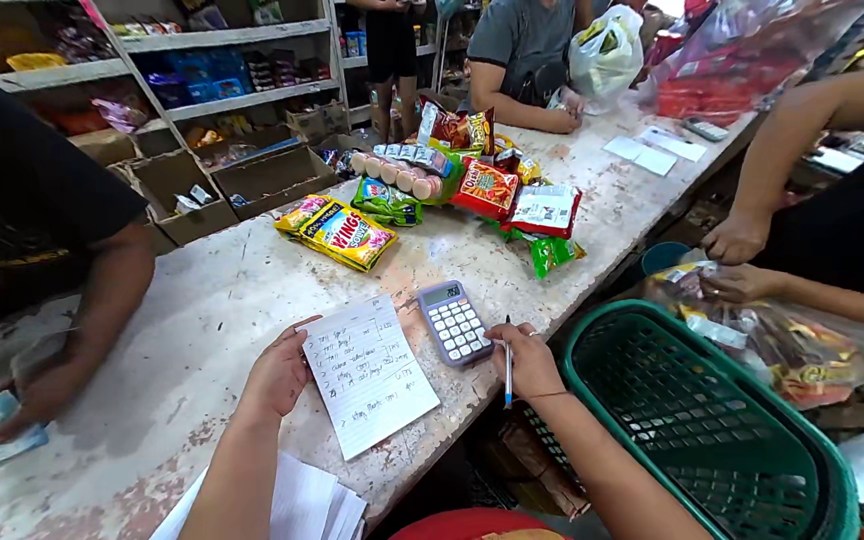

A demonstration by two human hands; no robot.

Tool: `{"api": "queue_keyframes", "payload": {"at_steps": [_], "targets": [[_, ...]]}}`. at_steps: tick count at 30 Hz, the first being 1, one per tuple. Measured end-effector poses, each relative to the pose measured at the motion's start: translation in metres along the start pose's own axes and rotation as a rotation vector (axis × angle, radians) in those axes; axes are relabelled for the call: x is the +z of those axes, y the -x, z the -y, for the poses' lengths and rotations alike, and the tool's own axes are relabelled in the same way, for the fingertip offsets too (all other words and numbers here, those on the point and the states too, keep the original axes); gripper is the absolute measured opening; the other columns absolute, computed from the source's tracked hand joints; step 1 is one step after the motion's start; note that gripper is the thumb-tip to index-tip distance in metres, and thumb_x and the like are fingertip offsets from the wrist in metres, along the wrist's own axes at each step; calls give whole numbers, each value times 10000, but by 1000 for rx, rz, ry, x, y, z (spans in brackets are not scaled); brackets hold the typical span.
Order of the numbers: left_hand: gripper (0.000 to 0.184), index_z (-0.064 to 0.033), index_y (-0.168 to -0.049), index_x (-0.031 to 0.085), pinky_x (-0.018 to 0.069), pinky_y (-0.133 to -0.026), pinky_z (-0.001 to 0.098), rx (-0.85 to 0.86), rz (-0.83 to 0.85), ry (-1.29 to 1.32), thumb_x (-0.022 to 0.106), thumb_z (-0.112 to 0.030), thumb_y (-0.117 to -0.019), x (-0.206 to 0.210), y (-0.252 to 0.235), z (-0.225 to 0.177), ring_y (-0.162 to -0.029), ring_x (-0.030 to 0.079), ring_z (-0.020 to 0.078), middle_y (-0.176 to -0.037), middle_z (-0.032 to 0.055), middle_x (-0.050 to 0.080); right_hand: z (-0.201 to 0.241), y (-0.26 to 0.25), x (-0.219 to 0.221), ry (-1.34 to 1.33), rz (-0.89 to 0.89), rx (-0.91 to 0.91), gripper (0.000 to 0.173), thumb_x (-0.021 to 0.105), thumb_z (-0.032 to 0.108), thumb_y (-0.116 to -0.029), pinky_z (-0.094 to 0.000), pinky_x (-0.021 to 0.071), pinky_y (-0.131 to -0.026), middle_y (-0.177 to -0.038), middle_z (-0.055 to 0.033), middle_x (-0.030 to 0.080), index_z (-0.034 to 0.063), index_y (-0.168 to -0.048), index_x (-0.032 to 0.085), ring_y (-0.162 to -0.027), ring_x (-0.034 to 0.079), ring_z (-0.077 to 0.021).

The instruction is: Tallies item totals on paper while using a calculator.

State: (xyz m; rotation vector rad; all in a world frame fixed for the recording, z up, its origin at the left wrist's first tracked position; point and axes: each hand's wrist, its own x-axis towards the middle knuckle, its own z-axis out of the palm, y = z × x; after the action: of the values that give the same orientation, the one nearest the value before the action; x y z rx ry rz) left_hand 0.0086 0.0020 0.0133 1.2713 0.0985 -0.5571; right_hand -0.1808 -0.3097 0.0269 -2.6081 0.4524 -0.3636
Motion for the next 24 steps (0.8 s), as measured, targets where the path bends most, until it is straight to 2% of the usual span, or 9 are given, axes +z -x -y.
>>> {"api": "queue_keyframes", "payload": {"at_steps": [2, 4, 6, 8, 13, 16, 18, 21, 24], "targets": [[404, -70, -1389, 529, 620, -773, 378, 1, 3, 13, 264, -237, -1134, 0, 0, 0, -926, 740, 215, -1110, 128, 724, 1, -1, 1, -18, 18, -25, 307, 543, 125, -948, -535, 525, -926, -1155, -136, 734, 66, -1187, 726, -1084, 668, -362], [401, -72, -1385, 531, 621, -776, 379, 2, -1, 18, 266, -234, -1133, 0, 0, 0, -925, 740, 216, -1107, 126, 725, 8, 3, 15, -74, -36, -181, 314, 563, 101, -901, -522, 559, -865, -1109, -138, 738, 83, -1161, 739, -1023, 689, -349], [398, -73, -1390, 530, 619, -779, 383, 1, -3, 20, 271, -230, -1133, -1, 0, 0, -931, 738, 220, -1114, 132, 722, 21, 5, 23, -84, 59, -238, 370, 572, 90, -891, -535, 545, -894, -1139, -150, 722, 106, -1226, 728, -1064, 670, -362], [398, -74, -1390, 532, 618, -778, 388, -3, -8, 17, 271, -232, -1133, 0, 0, 0, -931, 739, 226, -1118, 136, 721, 31, 3, 23, -53, 146, -198, 382, 554, 89, -911, -533, 516, -949, -1174, -149, 713, 105, -1260, 708, -1120, 645, -370], [396, -72, -1379, 537, 618, -768, 380, -11, -27, 23, 270, -233, -1134, 0, 2, -1, -917, 740, 219, -1102, 136, 724, 21, -1, 22, -36, 48, -141, 334, 551, 116, -915, -512, 533, -912, -1142, -139, 725, 74, -1204, 712, -1072, 662, -361], [401, -78, -1387, 534, 618, -776, 376, -4, -2, 24, 265, -230, -1133, -1, 0, -1, -928, 739, 215, -1109, 129, 723, 19, 11, 28, -55, -63, -261, 279, 581, 114, -867, -482, 573, -755, -994, -144, 722, 86, -1088, 747, -907, 691, -337], [401, -78, -1389, 532, 618, -778, 376, -1, -4, 19, 263, -230, -1133, -1, 0, 0, -929, 739, 214, -1109, 126, 724, 24, 20, 29, -39, -7, -285, 287, 583, 100, -866, -498, 565, -791, -1012, -121, 737, 81, -1106, 739, -953, 688, -345], [401, -78, -1388, 530, 619, -777, 374, 4, -15, 10, 261, -230, -1133, 0, 1, 0, -925, 740, 213, -1103, 124, 726, 21, 22, 32, -27, -58, -334, 284, 572, 86, -842, -477, 558, -731, -959, -91, 741, 84, -1076, 733, -897, 691, -325], [403, -79, -1391, 532, 616, -780, 374, 10, -13, -8, 263, -232, -1133, 0, 1, 0, -934, 736, 210, -1113, 119, 723, 20, 19, 21, -65, 33, -293, 305, 576, 79, -851, -508, 547, -799, -1021, -110, 738, 80, -1111, 734, -964, 682, -342]]}}
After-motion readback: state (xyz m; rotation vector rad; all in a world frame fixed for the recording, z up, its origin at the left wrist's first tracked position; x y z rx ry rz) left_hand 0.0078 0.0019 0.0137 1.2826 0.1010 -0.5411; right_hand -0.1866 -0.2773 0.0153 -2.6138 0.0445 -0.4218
